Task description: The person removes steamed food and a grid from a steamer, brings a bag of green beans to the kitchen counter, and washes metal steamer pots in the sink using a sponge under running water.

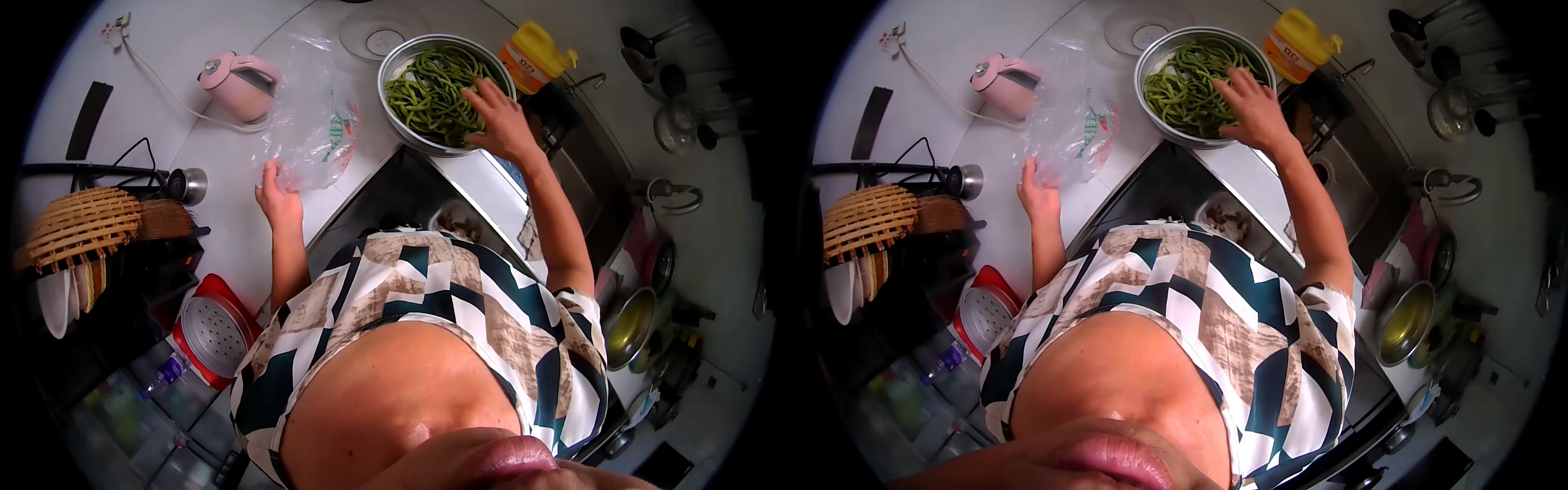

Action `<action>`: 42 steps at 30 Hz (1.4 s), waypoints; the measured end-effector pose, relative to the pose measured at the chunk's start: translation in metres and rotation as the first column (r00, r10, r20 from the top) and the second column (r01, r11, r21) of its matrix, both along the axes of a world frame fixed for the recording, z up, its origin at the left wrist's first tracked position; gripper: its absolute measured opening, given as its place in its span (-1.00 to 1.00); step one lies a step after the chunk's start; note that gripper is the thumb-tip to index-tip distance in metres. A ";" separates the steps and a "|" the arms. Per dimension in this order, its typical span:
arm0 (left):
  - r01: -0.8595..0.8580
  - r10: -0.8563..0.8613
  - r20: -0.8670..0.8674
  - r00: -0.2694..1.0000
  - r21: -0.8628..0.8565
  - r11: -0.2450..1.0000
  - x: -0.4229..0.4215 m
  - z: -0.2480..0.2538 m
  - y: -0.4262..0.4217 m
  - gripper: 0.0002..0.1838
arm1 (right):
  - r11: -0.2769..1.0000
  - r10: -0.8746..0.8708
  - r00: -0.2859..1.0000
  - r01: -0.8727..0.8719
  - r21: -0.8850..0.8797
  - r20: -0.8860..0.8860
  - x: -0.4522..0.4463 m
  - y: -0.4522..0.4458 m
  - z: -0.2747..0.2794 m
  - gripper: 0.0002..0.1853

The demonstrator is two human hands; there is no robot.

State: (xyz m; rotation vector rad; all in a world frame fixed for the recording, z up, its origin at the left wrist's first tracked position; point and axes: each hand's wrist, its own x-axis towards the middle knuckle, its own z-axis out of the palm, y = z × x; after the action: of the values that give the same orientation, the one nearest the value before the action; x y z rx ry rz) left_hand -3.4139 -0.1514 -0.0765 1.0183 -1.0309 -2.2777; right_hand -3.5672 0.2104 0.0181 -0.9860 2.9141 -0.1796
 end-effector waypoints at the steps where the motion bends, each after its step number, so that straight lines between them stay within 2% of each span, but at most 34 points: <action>1: -0.003 0.002 0.025 1.000 0.048 0.999 -0.003 0.000 0.005 -0.79 | 0.990 0.079 0.995 -0.084 0.117 0.053 -0.010 -0.012 -0.010 -0.06; 3: 0.047 -0.048 0.025 0.999 0.037 0.998 -0.005 0.003 0.015 -0.76 | 0.933 0.196 0.968 -0.232 0.275 0.155 -0.028 -0.026 -0.036 0.02; 6: 0.094 -0.095 0.059 0.994 0.018 0.995 -0.002 0.015 0.033 -0.72 | 0.872 0.227 0.961 -0.273 0.407 0.160 -0.025 -0.038 -0.054 0.10; 9: 0.257 -0.248 0.074 0.966 -0.148 0.955 0.007 0.007 0.039 -0.69 | 0.898 0.281 0.958 -0.283 0.337 0.053 -0.023 -0.036 -0.059 -0.04; 10: 0.472 -0.402 0.276 0.873 -0.272 0.838 0.010 0.023 0.042 -0.54 | 0.922 0.268 0.963 -0.263 0.283 0.021 -0.021 -0.031 -0.068 -0.11; 12: 0.471 -0.330 0.374 0.867 -0.400 0.786 0.014 0.033 0.046 -0.43 | 0.963 0.224 0.973 -0.210 0.171 -0.062 -0.014 -0.029 -0.072 -0.30; 13: 0.487 -0.304 0.417 0.857 -0.457 0.745 0.013 0.034 0.045 -0.37 | 0.975 0.190 0.979 -0.180 0.130 -0.071 -0.014 -0.029 -0.069 -0.33; 14: 0.516 -0.248 0.492 0.835 -0.540 0.665 0.015 0.011 0.036 -0.25 | 0.985 0.156 0.985 -0.148 0.089 -0.078 -0.015 -0.027 -0.068 -0.36; 16: 0.557 -0.143 0.550 0.823 -0.732 0.392 0.019 0.035 0.037 -0.23 | 0.993 0.115 0.985 -0.119 -0.024 -0.130 -0.019 -0.027 -0.067 -0.45; 17: 0.567 -0.084 0.565 0.821 -0.790 0.233 0.017 0.051 0.036 -0.22 | 0.997 0.066 0.996 -0.068 -0.037 -0.066 -0.022 -0.030 -0.065 -0.43; 18: 0.594 -0.056 0.591 0.805 -0.799 0.096 0.012 0.066 0.031 -0.17 | 0.996 0.048 0.998 -0.051 -0.070 -0.046 -0.025 -0.035 -0.059 -0.42; 21: 0.583 -0.132 0.615 0.778 -0.784 -0.214 -0.017 0.061 0.021 -0.14 | 0.980 -0.099 0.994 0.104 -0.171 0.039 -0.036 -0.038 -0.053 -0.38; 22: 0.585 -0.137 0.625 0.768 -0.773 -0.245 -0.028 0.060 0.022 -0.21 | 0.957 -0.160 0.985 0.171 -0.233 0.066 -0.039 -0.040 -0.052 -0.36; 25: 0.747 -0.218 0.810 0.545 -0.587 -0.312 -0.056 0.033 0.010 -0.31 | 0.826 -0.285 0.926 0.368 -0.427 0.248 -0.044 -0.039 -0.040 -0.39; 26: 0.677 -0.210 0.754 0.623 -0.653 -0.338 -0.063 0.007 0.001 -0.53 | 0.776 -0.328 0.914 0.405 -0.484 0.240 -0.044 -0.040 -0.036 -0.41; 29: 0.661 -0.351 0.638 0.686 -0.747 -0.066 -0.076 -0.022 -0.017 -0.70 | 0.628 -0.387 0.891 0.444 -0.639 0.238 -0.042 -0.041 -0.024 -0.47; 31: 0.618 -0.464 0.505 0.728 -0.776 0.126 -0.095 -0.021 -0.024 -0.70 | 0.478 -0.358 0.898 0.411 -0.776 0.256 -0.046 -0.038 -0.016 -0.49; 32: 0.596 -0.508 0.430 0.746 -0.771 0.224 -0.104 -0.016 -0.027 -0.68 | 0.413 -0.400 0.883 0.413 -0.812 0.245 -0.046 -0.040 -0.005 -0.54; 33: 0.638 -0.536 0.442 0.719 -0.725 0.258 -0.110 -0.010 -0.031 -0.66 | 0.366 -0.458 0.840 0.476 -0.800 0.291 -0.046 -0.039 0.005 -0.57; 34: 0.678 -0.565 0.451 0.691 -0.675 0.290 -0.116 -0.001 -0.034 -0.64 | 0.386 -0.453 0.859 0.430 -0.816 0.238 -0.045 -0.039 0.017 -0.58; 35: 0.716 -0.594 0.458 0.661 -0.622 0.317 -0.120 0.005 -0.035 -0.62 | 0.407 -0.446 0.876 0.383 -0.829 0.186 -0.044 -0.040 0.029 -0.59; 37: 0.694 -0.591 0.438 0.678 -0.646 0.317 -0.125 0.010 -0.037 -0.60 | 0.400 -0.420 0.901 0.289 -0.870 0.106 -0.044 -0.044 0.049 -0.60; 39: 0.708 -0.595 0.450 0.666 -0.633 0.314 -0.125 0.014 -0.035 -0.61 | 0.346 -0.466 0.877 0.300 -0.889 0.115 -0.042 -0.048 0.070 -0.60; 42: 0.686 -0.529 0.526 0.666 -0.710 0.158 -0.116 0.015 -0.030 -0.62 | 0.182 -0.372 0.924 0.165 -0.969 0.088 -0.040 -0.060 0.098 -0.57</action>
State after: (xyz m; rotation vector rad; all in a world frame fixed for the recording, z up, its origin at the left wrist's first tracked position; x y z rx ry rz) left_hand -3.5298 -0.1815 -0.0610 0.2538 -2.7312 -1.5538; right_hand -3.6072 0.1506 0.1161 -0.3877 2.8384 -2.3015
